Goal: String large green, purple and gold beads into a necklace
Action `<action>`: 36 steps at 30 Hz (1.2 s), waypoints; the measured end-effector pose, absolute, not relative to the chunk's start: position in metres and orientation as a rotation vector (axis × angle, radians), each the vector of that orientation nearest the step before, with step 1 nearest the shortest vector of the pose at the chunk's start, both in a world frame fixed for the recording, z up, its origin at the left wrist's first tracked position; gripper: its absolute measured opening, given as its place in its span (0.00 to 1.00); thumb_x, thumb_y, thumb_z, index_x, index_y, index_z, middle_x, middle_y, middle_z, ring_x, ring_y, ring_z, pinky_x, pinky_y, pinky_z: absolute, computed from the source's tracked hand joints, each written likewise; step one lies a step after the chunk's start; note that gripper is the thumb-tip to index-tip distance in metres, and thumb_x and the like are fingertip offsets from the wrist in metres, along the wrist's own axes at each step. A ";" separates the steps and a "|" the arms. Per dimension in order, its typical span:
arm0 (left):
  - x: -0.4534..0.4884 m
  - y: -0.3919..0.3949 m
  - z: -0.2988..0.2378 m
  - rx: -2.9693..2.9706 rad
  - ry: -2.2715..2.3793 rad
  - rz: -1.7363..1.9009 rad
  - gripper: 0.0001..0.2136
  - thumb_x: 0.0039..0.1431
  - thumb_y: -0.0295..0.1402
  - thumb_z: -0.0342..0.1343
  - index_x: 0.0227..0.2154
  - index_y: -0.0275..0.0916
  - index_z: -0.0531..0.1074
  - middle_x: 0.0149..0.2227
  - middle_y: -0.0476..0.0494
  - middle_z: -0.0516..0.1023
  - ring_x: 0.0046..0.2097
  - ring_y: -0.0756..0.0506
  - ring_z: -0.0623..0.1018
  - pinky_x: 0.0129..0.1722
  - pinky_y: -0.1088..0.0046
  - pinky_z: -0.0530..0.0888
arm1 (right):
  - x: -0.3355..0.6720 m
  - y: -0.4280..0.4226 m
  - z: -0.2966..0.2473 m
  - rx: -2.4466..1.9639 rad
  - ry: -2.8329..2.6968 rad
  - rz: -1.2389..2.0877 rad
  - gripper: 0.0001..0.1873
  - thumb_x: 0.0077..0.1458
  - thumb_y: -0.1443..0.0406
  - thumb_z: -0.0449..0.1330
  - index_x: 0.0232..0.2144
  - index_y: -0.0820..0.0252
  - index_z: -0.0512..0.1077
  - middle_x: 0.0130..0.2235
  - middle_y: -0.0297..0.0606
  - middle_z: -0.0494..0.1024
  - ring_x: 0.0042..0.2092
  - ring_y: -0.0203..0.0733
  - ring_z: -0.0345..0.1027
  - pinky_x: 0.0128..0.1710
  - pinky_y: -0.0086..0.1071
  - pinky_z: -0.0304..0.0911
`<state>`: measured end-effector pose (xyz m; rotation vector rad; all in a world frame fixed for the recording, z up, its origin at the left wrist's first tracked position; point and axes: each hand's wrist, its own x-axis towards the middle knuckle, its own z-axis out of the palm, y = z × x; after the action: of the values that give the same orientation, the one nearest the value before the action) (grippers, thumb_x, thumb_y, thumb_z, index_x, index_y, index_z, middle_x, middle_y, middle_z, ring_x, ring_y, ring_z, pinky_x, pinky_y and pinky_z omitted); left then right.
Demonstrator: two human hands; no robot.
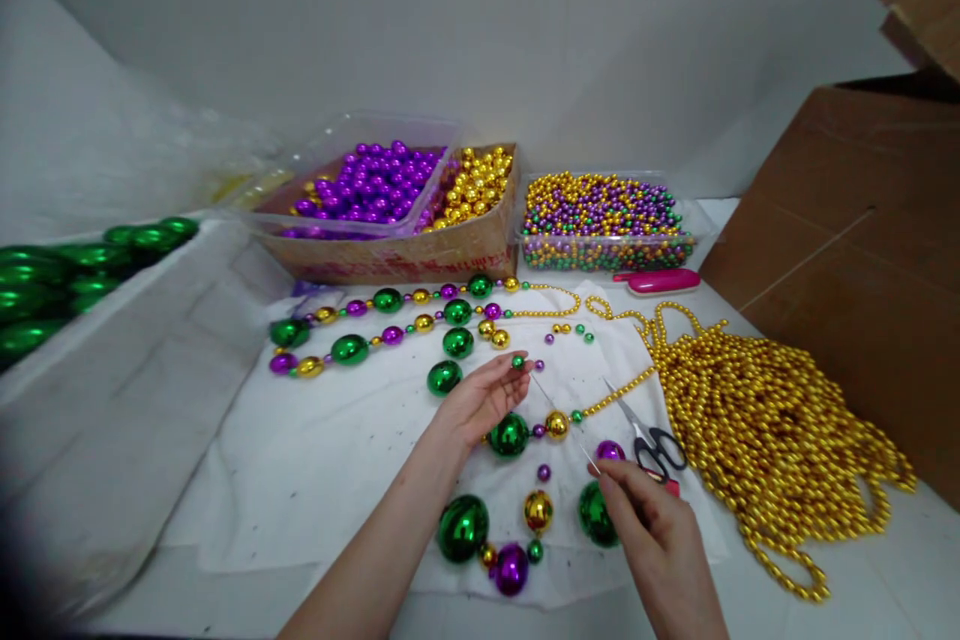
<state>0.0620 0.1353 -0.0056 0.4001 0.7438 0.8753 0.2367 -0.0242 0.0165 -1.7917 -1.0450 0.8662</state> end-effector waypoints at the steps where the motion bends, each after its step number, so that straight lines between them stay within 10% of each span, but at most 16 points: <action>1: 0.061 0.133 -0.005 0.384 0.738 0.883 0.06 0.60 0.23 0.51 0.35 0.31 0.73 0.34 0.38 0.78 0.32 0.51 0.77 0.35 0.77 0.75 | 0.235 -0.025 0.017 -1.796 -1.053 0.863 0.19 0.47 0.53 0.60 0.34 0.59 0.80 0.40 0.40 0.81 0.42 0.47 0.74 0.37 0.26 0.70; 22: 0.055 0.118 -0.003 0.491 0.740 0.927 0.06 0.54 0.26 0.58 0.35 0.32 0.73 0.34 0.41 0.77 0.30 0.52 0.76 0.33 0.76 0.73 | 0.222 -0.026 0.022 -1.750 -1.076 0.926 0.16 0.48 0.54 0.60 0.32 0.59 0.79 0.38 0.41 0.80 0.39 0.48 0.72 0.34 0.31 0.69; 28: 0.065 0.104 0.000 0.671 0.697 0.771 0.16 0.49 0.32 0.64 0.40 0.34 0.71 0.34 0.41 0.77 0.30 0.50 0.76 0.32 0.74 0.73 | 0.207 -0.010 0.010 -1.594 -0.957 1.057 0.17 0.52 0.52 0.59 0.26 0.59 0.69 0.21 0.30 0.63 0.24 0.32 0.55 0.20 0.24 0.52; 36: 0.054 0.146 -0.014 1.148 1.138 0.902 0.04 0.52 0.26 0.57 0.32 0.36 0.72 0.38 0.39 0.75 0.40 0.44 0.75 0.43 0.66 0.72 | 0.220 -0.009 -0.006 -1.364 -0.550 1.358 0.18 0.49 0.51 0.64 0.29 0.59 0.65 0.19 0.24 0.52 0.20 0.28 0.41 0.19 0.23 0.37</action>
<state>0.0536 0.1458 -0.0144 1.1482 1.1377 0.9024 0.2199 -0.0086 -0.0062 -1.3637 -0.5500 1.3580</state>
